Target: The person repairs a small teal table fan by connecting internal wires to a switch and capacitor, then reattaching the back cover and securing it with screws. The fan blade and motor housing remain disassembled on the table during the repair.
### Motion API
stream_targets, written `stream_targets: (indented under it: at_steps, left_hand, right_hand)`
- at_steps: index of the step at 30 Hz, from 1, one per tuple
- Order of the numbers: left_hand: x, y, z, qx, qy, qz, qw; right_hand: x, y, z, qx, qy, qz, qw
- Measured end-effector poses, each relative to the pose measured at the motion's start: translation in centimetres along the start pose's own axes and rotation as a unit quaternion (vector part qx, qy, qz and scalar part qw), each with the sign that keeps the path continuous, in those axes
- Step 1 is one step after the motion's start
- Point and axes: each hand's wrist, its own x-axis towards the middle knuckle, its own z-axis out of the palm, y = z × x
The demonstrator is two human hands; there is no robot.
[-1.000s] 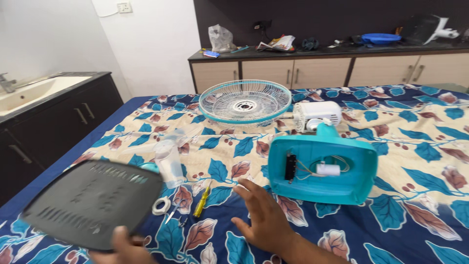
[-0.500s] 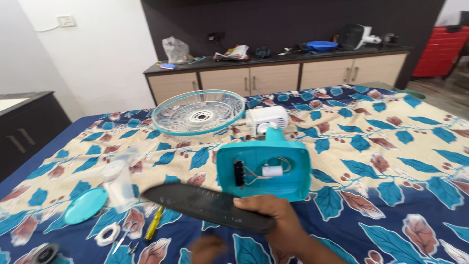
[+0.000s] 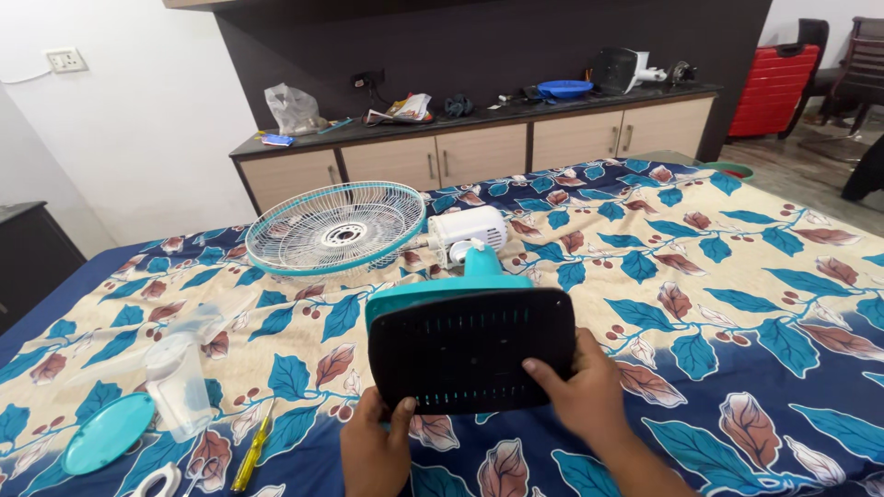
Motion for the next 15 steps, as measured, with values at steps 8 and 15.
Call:
stream_targets:
  at_steps: [8, 15]
  left_hand:
    - [0.4, -2.9, 0.3, 0.069, 0.049, -0.016, 0.996]
    - [1.2, -2.4, -0.4, 0.06, 0.023, -0.007, 0.998]
  right_hand:
    - [-2.8, -3.4, 1.0, -0.153, 0.067, -0.212, 0.963]
    - [-3.2, -3.0, 1.1, -0.149, 0.069, -0.262, 0.951]
